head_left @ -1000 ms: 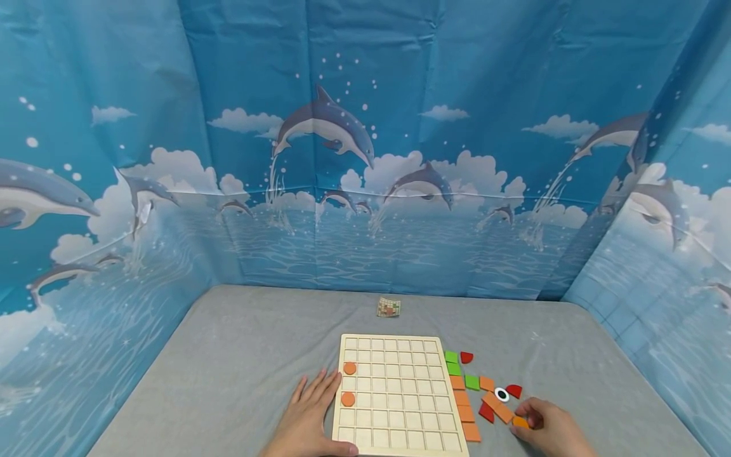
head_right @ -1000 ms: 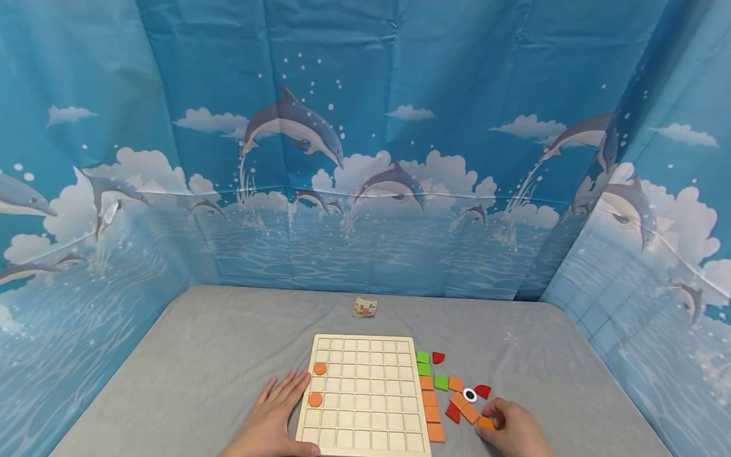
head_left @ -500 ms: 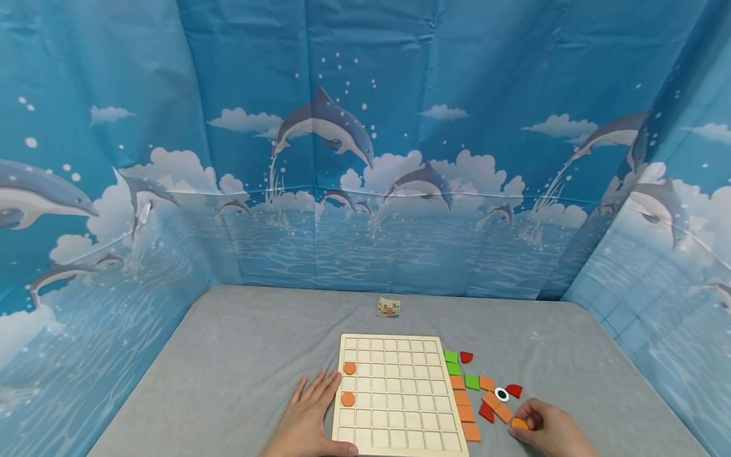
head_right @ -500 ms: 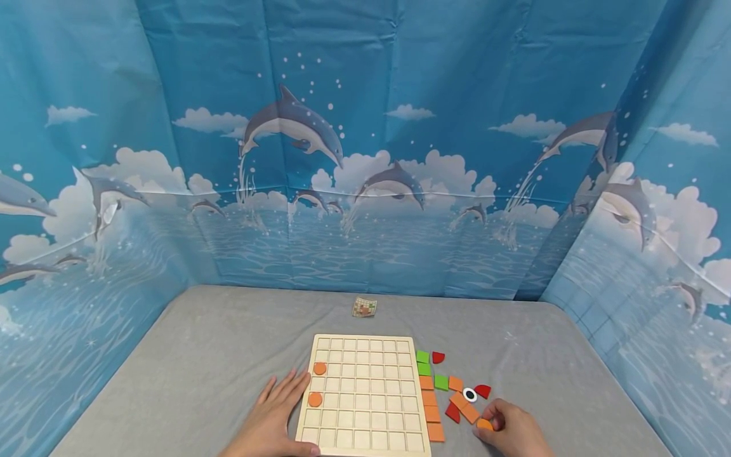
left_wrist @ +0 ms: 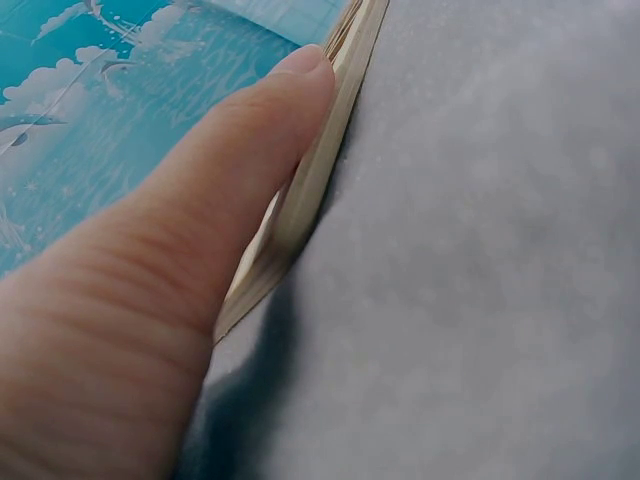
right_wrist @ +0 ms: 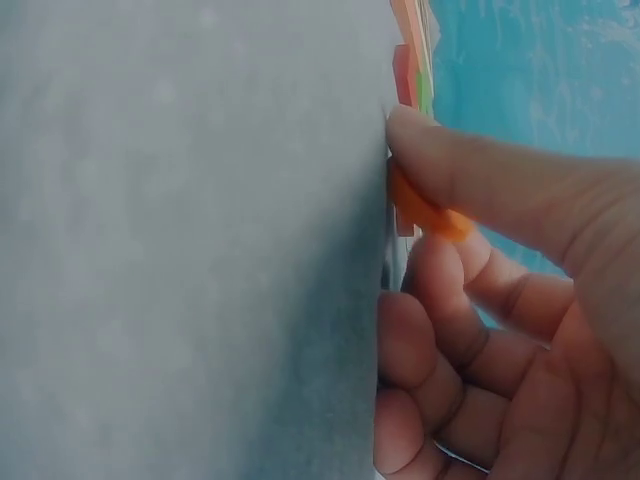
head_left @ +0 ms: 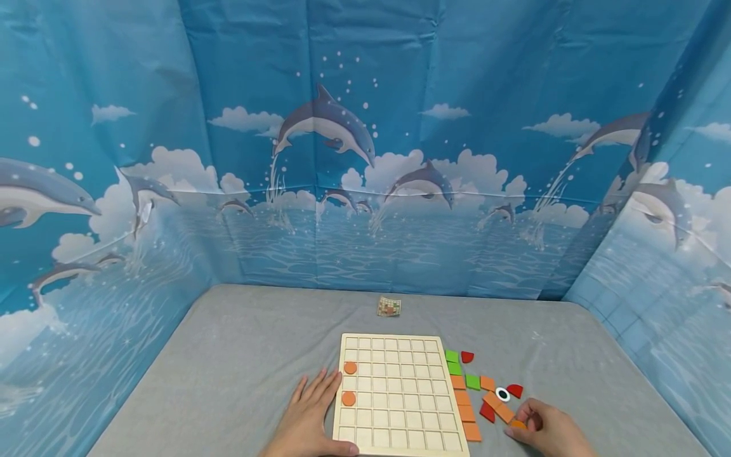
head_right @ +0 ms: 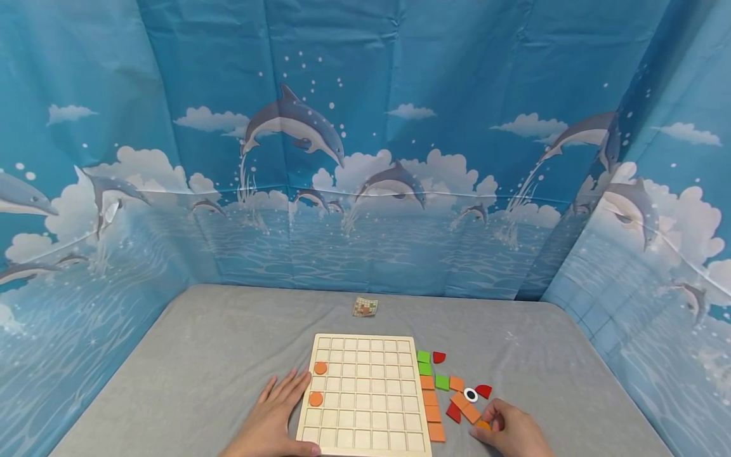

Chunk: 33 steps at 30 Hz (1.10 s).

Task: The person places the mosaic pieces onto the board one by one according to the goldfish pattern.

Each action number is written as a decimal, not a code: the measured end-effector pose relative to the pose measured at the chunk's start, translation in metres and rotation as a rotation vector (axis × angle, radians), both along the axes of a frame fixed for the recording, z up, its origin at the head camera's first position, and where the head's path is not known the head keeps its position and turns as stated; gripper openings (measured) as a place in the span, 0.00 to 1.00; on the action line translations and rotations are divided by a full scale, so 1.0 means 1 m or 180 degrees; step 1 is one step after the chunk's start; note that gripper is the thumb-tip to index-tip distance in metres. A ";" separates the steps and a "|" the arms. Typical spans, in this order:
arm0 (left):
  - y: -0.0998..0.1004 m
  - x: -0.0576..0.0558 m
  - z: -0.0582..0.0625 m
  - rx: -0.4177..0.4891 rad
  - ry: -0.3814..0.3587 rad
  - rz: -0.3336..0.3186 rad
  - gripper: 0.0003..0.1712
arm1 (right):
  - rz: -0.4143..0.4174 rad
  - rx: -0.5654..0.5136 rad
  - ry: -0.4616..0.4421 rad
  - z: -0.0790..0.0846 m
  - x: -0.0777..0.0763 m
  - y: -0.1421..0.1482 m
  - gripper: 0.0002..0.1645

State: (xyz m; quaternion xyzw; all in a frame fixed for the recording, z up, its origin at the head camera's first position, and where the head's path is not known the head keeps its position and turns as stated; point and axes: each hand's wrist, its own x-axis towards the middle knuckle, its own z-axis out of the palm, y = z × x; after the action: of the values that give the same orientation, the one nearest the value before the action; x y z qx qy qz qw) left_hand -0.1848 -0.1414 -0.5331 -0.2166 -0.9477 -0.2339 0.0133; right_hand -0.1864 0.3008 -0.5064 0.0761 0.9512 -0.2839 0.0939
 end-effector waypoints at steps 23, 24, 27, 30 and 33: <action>0.000 0.000 0.001 0.0029 -0.0003 -0.0022 0.70 | -0.0095 -0.0273 0.0095 0.016 0.005 -0.023 0.19; 0.000 0.000 0.001 0.0030 -0.0003 -0.0022 0.70 | -0.0086 -0.0276 0.0097 0.017 0.005 -0.025 0.19; 0.000 0.000 0.001 0.0038 -0.0010 -0.0033 0.70 | -0.0062 -0.0312 0.0102 0.023 0.006 -0.031 0.18; 0.000 0.000 0.001 0.0030 -0.0017 -0.0040 0.70 | -0.0043 -0.0368 0.0133 0.026 0.008 -0.036 0.18; 0.000 -0.001 0.001 0.0020 -0.0022 -0.0046 0.70 | -0.0009 -0.0498 0.0196 0.028 0.011 -0.041 0.18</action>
State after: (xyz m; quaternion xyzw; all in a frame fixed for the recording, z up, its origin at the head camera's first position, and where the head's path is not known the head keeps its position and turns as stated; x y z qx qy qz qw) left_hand -0.1857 -0.1416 -0.5324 -0.2226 -0.9454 -0.2378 0.0090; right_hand -0.1751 0.2600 -0.4782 0.0611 0.9284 -0.3597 0.0698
